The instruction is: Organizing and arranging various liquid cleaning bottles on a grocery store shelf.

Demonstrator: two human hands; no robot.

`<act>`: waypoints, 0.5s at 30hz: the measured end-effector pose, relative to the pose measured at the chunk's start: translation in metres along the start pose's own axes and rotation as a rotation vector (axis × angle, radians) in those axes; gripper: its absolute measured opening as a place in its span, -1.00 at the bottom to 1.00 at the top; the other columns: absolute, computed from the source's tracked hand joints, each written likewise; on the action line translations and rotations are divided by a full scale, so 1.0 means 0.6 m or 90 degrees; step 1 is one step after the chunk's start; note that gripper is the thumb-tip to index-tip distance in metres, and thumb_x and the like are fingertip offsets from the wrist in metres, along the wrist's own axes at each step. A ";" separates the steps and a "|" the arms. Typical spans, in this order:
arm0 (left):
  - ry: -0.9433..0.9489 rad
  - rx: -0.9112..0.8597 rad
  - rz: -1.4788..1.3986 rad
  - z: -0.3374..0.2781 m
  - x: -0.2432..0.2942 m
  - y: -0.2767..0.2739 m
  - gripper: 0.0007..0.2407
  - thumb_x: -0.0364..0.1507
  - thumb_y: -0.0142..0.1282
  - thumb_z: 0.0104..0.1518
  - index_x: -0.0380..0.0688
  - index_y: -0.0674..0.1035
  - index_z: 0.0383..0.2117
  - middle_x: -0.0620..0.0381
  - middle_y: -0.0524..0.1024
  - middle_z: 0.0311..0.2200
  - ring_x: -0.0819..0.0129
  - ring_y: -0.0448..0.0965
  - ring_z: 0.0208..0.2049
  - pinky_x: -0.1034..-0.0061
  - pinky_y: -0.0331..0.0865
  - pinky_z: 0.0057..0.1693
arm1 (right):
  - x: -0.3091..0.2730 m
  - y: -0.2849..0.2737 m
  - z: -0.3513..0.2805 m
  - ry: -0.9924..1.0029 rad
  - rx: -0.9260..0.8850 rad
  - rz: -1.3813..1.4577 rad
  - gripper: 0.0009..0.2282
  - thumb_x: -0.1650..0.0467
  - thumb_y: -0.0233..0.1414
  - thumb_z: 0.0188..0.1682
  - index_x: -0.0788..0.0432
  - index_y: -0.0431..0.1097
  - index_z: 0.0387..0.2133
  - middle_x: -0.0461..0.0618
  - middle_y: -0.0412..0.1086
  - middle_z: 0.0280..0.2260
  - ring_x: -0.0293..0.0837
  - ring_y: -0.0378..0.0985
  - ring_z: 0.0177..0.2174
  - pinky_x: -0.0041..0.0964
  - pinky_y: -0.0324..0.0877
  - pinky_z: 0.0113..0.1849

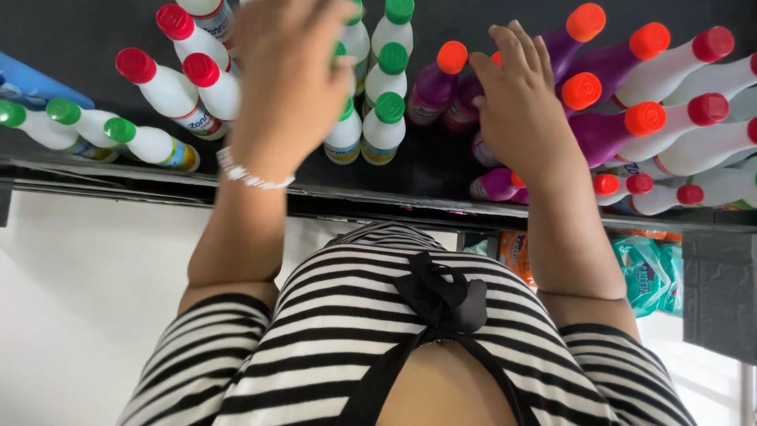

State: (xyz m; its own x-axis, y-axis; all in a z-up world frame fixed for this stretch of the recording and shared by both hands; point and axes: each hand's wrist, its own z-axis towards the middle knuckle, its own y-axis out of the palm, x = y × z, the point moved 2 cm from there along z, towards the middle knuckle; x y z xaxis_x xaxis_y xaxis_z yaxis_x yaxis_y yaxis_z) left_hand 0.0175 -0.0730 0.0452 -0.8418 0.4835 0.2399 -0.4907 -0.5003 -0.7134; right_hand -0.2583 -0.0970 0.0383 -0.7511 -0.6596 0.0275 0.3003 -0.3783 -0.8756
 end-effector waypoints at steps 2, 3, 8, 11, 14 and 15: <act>0.006 0.000 0.017 -0.019 -0.021 -0.041 -0.64 -0.54 0.30 0.02 -0.15 0.56 0.00 -0.05 0.44 0.05 -0.07 0.36 0.12 -0.01 0.17 0.21 | -0.021 -0.045 -0.010 0.026 0.005 0.061 -0.70 0.64 0.02 -0.19 0.31 0.48 -0.16 0.23 0.38 0.06 0.21 0.35 0.09 0.02 0.23 0.11; 0.008 0.004 0.036 -0.028 -0.031 -0.058 -0.61 -0.55 0.29 -0.05 -0.26 0.55 -0.02 -0.16 0.42 0.01 -0.15 0.36 0.06 0.01 0.24 0.14 | -0.029 -0.069 -0.017 0.047 0.012 0.122 -0.73 0.67 0.00 -0.16 0.29 0.49 -0.20 0.18 0.42 0.01 0.16 0.40 0.06 -0.02 0.26 0.09; -0.061 -0.186 -0.016 -0.040 -0.049 -0.055 -0.72 -0.62 0.28 0.01 -0.22 0.63 -0.10 -0.10 0.54 -0.13 -0.08 0.52 -0.11 0.18 0.41 -0.04 | -0.014 -0.102 -0.134 0.187 0.134 0.238 -0.81 0.69 -0.02 -0.14 0.30 0.50 -0.36 0.04 0.52 -0.27 -0.07 0.51 -0.25 -0.26 0.35 -0.15; -0.006 -0.130 -0.008 -0.044 -0.051 -0.091 -0.75 -0.61 0.36 0.03 -0.24 0.64 -0.15 -0.05 0.56 -0.17 0.00 0.55 -0.13 0.24 0.44 -0.03 | 0.004 -0.095 -0.199 0.244 0.215 0.254 -0.82 0.72 -0.01 -0.15 0.32 0.51 -0.40 0.06 0.52 -0.37 -0.14 0.47 -0.42 -0.36 0.29 -0.33; 0.021 -0.068 -0.025 -0.037 -0.039 -0.106 -0.75 -0.61 0.38 0.11 -0.27 0.62 -0.10 -0.02 0.57 -0.17 0.08 0.55 -0.15 0.32 0.42 -0.03 | 0.002 -0.083 -0.235 0.281 0.240 0.254 -0.82 0.73 0.00 -0.14 0.34 0.51 -0.41 0.09 0.51 -0.39 -0.16 0.45 -0.46 -0.39 0.25 -0.40; 0.021 -0.035 -0.063 -0.033 -0.031 -0.109 -0.75 -0.61 0.36 0.14 -0.28 0.61 -0.07 -0.03 0.56 -0.17 0.09 0.53 -0.19 0.35 0.39 -0.06 | -0.001 -0.079 -0.243 0.292 0.240 0.255 -0.83 0.73 0.00 -0.15 0.34 0.51 -0.42 0.09 0.50 -0.39 -0.17 0.46 -0.46 -0.39 0.26 -0.39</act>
